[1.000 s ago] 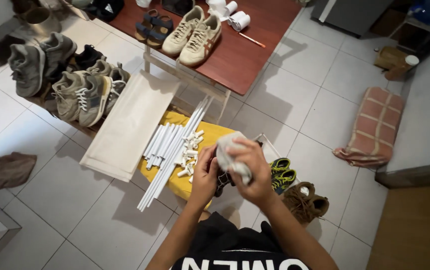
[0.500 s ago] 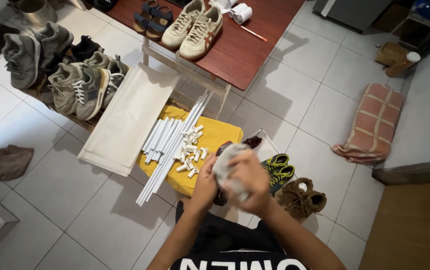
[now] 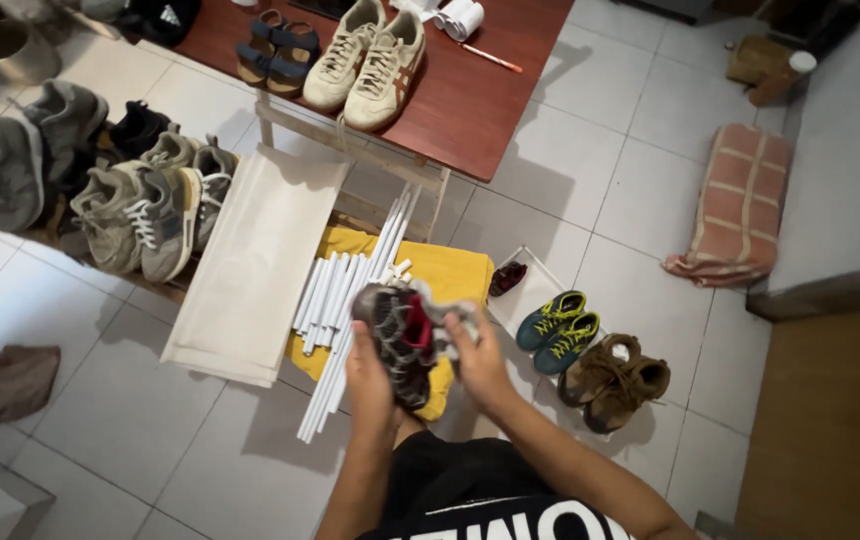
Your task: Assemble a plastic shoe rack by connecting tubes and joints while organizing shoes on a bench.
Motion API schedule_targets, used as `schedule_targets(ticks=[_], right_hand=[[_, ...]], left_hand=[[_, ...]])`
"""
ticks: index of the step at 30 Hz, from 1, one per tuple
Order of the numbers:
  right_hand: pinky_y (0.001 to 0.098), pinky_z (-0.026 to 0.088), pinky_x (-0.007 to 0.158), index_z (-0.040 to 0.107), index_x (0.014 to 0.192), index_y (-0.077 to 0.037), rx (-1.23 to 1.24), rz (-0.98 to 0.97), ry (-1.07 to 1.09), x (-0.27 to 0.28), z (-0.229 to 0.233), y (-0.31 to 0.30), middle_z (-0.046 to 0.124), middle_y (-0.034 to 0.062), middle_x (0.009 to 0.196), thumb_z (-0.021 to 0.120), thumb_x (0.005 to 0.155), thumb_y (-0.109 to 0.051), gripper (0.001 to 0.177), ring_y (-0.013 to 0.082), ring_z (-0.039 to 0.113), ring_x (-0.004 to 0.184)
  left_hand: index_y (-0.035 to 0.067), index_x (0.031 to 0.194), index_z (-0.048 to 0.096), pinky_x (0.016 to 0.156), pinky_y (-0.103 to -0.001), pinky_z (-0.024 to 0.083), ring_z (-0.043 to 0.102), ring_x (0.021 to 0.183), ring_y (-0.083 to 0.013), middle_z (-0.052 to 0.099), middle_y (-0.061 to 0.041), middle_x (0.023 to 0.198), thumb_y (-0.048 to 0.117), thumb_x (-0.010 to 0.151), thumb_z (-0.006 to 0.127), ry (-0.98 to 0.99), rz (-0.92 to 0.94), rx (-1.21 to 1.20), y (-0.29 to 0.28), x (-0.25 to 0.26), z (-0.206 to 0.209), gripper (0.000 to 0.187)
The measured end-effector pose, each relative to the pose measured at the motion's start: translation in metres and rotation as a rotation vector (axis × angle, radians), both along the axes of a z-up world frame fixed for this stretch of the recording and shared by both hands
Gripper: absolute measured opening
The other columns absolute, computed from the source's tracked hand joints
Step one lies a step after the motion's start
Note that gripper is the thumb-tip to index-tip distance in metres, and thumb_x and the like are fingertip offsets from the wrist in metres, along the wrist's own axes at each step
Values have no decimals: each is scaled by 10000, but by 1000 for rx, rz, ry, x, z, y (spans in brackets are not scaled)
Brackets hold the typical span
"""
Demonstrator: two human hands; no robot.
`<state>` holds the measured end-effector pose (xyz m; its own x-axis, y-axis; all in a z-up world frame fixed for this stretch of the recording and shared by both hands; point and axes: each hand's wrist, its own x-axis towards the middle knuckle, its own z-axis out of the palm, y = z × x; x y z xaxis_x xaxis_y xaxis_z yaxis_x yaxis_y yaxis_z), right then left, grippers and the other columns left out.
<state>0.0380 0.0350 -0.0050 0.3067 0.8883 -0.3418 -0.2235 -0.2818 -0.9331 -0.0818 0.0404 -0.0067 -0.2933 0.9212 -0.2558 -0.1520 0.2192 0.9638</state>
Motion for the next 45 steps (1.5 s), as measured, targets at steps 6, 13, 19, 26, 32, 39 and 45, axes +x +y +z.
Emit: schedule_targets(ticks=[6, 13, 19, 26, 32, 39, 45], right_hand=[[443, 494, 1024, 725, 1181, -34, 107, 91, -125, 4, 9, 49, 736, 119, 1085, 702, 981, -312, 343, 220, 626, 1042], [370, 502, 942, 722, 1142, -91, 467, 72, -326, -40, 13, 113, 689, 28, 933, 625, 1035, -144, 154, 115, 574, 942], [290, 603, 645, 485, 1403, -8, 180, -395, -377, -2, 9, 169, 537, 152, 1175, 642, 1070, -310, 476, 164, 468, 854], [571, 475, 974, 662, 1122, 64, 298, -56, -547, -67, 54, 129, 668, 257, 984, 573, 954, 63, 190, 379, 619, 974], [483, 545, 928, 735, 799, -102, 455, 451, -526, -46, -8, 100, 803, 139, 1105, 500, 674, 170, 380, 350, 751, 1014], [531, 502, 1014, 747, 954, -53, 964, 425, -688, -64, 11, 127, 740, 177, 1168, 587, 908, -139, 188, 449, 661, 1151], [444, 586, 822, 731, 819, -141, 727, 554, -547, -24, -36, 124, 727, 50, 819, 521, 710, 35, 295, 344, 725, 834]], left_hand=[[-26, 1343, 616, 956, -527, 572, 683, 1143, -367, 668, -266, 1292, 595, 1020, 451, -377, 48, -291, 44, -38, 12, 719], [-11, 1324, 635, 865, -548, 591, 724, 1017, -361, 725, -256, 1141, 635, 985, 484, -711, -109, -395, 88, -70, 1, 745], [-2, 1207, 717, 833, -507, 604, 748, 904, -314, 760, -258, 1008, 555, 990, 562, -836, -298, -421, 118, -98, 48, 618], [74, 1259, 720, 983, -517, 555, 716, 1069, -304, 749, -196, 1154, 647, 979, 504, -992, -149, -386, 149, -101, -5, 673], [123, 1249, 723, 1031, -521, 533, 703, 1090, -296, 742, -172, 1173, 693, 955, 514, -1018, 63, -263, 181, -113, -11, 675], [126, 1305, 691, 956, -479, 585, 716, 1070, -281, 737, -161, 1202, 728, 930, 511, -741, 162, -343, 180, -76, -18, 732], [89, 1297, 679, 918, -524, 592, 728, 1055, -325, 729, -208, 1184, 736, 940, 510, -601, 248, -352, 202, -73, -44, 759]])
